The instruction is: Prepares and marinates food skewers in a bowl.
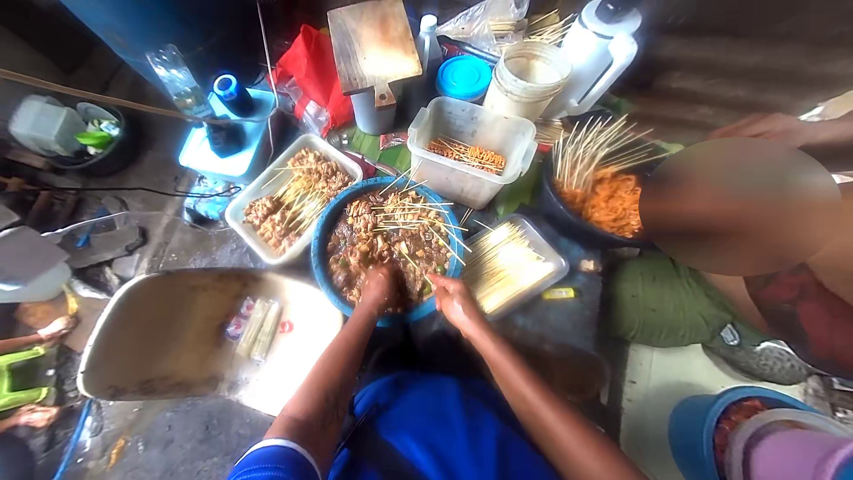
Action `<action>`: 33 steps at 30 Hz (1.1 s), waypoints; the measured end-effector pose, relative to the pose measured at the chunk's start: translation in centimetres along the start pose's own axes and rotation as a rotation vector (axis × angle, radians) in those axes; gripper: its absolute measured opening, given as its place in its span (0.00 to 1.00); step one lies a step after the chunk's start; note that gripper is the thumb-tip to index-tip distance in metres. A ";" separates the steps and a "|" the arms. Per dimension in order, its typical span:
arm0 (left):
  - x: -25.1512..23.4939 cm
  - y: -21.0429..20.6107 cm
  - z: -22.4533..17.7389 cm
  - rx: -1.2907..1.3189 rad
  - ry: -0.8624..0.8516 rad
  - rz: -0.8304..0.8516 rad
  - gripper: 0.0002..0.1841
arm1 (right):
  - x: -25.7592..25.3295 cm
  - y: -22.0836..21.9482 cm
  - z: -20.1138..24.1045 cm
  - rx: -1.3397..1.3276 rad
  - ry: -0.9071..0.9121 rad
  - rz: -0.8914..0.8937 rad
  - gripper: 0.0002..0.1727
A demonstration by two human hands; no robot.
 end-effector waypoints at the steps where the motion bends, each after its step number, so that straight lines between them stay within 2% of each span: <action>1: 0.7 -0.2 -0.4 -0.020 0.022 0.023 0.18 | 0.1 0.4 0.2 -0.004 -0.001 -0.007 0.22; 3: 2.5 0.2 -0.3 -0.108 0.100 -0.007 0.16 | 0.4 0.9 0.3 -0.010 -0.016 -0.015 0.22; 6: 3.6 2.1 0.8 -0.181 0.179 -0.183 0.16 | 0.4 1.3 0.0 -0.024 -0.029 -0.022 0.22; 8: 3.1 2.4 0.4 -0.143 0.051 -0.297 0.13 | 0.3 1.2 -0.2 -0.021 -0.027 -0.027 0.22; 9: 2.4 2.1 -0.3 -0.122 -0.040 -0.301 0.13 | 0.3 1.0 -0.4 -0.015 -0.022 -0.026 0.22; 11: 0.9 0.3 -1.4 -0.128 -0.117 -0.150 0.15 | 0.2 0.7 -0.6 0.000 -0.019 -0.012 0.22; 13: 0.2 -1.2 -1.5 -0.147 -0.010 0.034 0.17 | 0.2 0.3 -0.4 0.015 -0.020 0.004 0.22; 15: -0.4 -1.0 -0.4 0.027 0.080 0.007 0.17 | 0.2 0.4 -0.3 0.024 -0.016 0.002 0.22; 18: -0.2 0.4 1.7 0.581 0.077 -0.283 0.14 | 0.6 0.6 0.0 0.025 -0.016 0.013 0.22; 20: 0.5 0.8 2.5 0.973 0.146 -0.402 0.11 | 0.9 0.3 0.2 0.043 -0.011 0.026 0.22; 21: 0.8 1.0 2.6 1.084 0.179 -0.442 0.09 | 0.9 0.1 0.2 0.060 0.001 0.029 0.22; 23: 1.0 1.7 2.6 1.193 0.223 -0.517 0.08 | 1.0 -0.1 0.4 0.092 0.031 0.033 0.22; 26: 1.0 2.0 2.4 1.277 0.220 -0.539 0.11 | 1.4 -0.4 0.9 0.139 0.063 0.028 0.22; 30: 1.2 1.9 2.1 1.272 0.209 -0.556 0.13 | 1.7 -0.7 1.3 0.173 0.074 0.036 0.22; 33: 1.1 1.6 2.3 1.231 0.146 -0.543 0.09 | 1.8 -0.9 1.7 0.230 0.071 0.041 0.22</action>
Point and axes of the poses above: each hand's wrist, its own x-axis away from the middle knuckle, its own y-axis out of the back of the hand, z = x × y, the point moved 7 cm from there along -x, towards the middle knuckle, and after that the axes turned 13 degrees about -y, right-handed, at the moved point
